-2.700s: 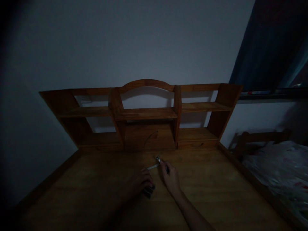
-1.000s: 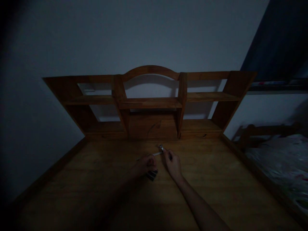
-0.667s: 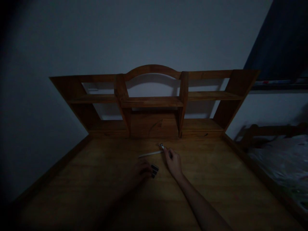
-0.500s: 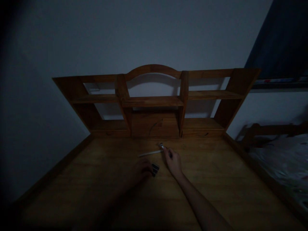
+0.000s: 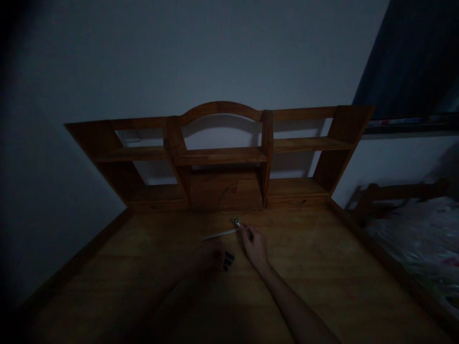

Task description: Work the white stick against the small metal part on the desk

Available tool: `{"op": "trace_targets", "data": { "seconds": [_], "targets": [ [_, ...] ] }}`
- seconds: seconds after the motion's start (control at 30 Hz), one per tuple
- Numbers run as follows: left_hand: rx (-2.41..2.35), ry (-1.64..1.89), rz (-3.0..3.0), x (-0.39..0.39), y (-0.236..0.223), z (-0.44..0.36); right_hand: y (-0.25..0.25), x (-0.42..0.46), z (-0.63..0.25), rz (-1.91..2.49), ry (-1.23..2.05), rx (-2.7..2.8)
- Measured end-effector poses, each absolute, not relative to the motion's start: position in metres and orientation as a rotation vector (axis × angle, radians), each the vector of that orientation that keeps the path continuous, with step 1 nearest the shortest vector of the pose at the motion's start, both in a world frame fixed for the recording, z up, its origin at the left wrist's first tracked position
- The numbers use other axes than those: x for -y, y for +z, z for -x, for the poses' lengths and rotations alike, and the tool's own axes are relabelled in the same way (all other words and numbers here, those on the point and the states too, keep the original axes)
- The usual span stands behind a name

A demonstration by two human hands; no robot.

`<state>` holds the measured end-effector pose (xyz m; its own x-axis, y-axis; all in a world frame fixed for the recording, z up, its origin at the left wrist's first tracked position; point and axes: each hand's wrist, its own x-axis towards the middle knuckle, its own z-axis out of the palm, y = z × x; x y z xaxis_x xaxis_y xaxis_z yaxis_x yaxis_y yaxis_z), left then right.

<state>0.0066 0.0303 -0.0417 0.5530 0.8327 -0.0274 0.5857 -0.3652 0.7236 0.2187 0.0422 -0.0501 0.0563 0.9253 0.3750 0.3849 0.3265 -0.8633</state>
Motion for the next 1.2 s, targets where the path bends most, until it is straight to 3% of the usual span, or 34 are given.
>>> {"op": "trace_targets", "data": {
  "seconds": [0.33, 0.77, 1.2],
  "targets": [
    [-1.199, 1.169, -1.381, -0.055, -0.020, -0.022, -0.043, -0.048, -0.227, 1.196, 0.725, 1.449],
    [-1.297, 1.129, -1.344, -0.056, -0.054, -0.039, -0.034, -0.063, -0.255, 1.036, 1.241, 1.413],
    [-1.211, 1.111, -1.374, -0.056, -0.062, -0.041, -0.034, -0.052, -0.252, 1.056, 0.952, 1.925]
  ]
}}
